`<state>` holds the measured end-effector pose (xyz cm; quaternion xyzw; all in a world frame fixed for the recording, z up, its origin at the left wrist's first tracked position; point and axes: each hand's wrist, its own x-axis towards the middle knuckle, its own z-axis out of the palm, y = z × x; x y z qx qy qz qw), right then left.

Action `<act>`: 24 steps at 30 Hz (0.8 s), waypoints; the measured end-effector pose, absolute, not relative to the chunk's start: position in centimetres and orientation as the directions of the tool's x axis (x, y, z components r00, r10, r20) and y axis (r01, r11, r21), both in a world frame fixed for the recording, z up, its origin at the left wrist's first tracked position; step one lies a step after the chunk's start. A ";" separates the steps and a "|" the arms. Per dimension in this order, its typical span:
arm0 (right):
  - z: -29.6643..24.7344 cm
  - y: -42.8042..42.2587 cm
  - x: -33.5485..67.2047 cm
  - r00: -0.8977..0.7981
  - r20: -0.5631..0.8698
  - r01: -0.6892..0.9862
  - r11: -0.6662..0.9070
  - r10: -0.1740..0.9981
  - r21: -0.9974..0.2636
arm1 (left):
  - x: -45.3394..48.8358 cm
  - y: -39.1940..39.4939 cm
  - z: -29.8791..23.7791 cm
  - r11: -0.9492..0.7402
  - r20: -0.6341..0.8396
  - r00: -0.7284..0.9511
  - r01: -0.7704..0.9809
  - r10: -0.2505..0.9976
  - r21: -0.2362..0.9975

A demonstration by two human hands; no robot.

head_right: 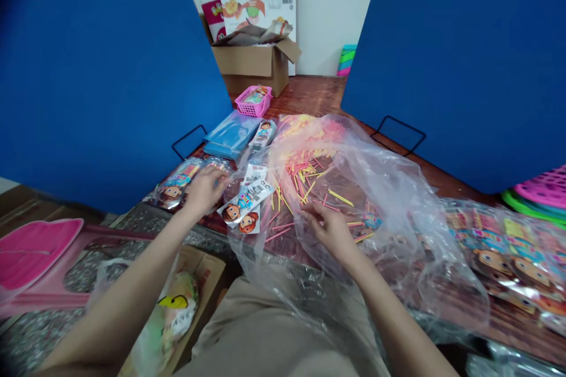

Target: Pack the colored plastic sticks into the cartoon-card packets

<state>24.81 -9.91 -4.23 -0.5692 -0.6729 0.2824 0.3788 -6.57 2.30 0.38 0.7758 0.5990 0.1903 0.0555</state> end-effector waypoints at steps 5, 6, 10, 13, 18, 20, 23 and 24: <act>-4.4 -10.2 25.2 -0.052 0.205 0.547 0.200 0.977 -0.813 | -2.7 3.0 -2.3 -0.060 -0.033 0.092 0.841 0.995 0.538; -4.5 -10.3 25.4 -0.046 0.199 0.545 0.191 0.979 -0.816 | -2.5 3.4 -2.7 -0.010 -0.057 0.050 0.832 0.997 0.554; -5.0 -10.8 26.4 0.018 0.161 0.524 0.128 0.987 -0.842 | -2.8 5.0 -4.0 0.073 -0.118 -0.002 0.795 0.993 0.602; -4.9 -10.8 26.9 0.067 0.159 0.531 0.100 0.985 -0.841 | -2.9 5.8 -4.6 0.107 -0.112 -0.047 0.772 0.993 0.626; -4.7 -10.5 27.3 0.078 0.177 0.559 0.104 0.981 -0.823 | -2.4 5.5 -4.4 0.031 0.030 -0.063 0.785 0.998 0.618; -4.6 -10.0 27.4 0.067 0.172 0.582 0.102 0.983 -0.807 | -2.2 5.0 -4.0 -0.016 0.088 -0.042 0.819 0.995 0.574; -4.3 -8.2 27.9 0.039 0.210 0.642 0.136 0.977 -0.755 | -1.9 4.3 -3.5 -0.108 0.191 -0.001 0.822 0.982 0.558; -4.1 -7.3 28.1 0.025 0.234 0.670 0.158 0.972 -0.725 | -1.8 4.1 -3.4 -0.136 0.225 0.001 0.801 0.974 0.583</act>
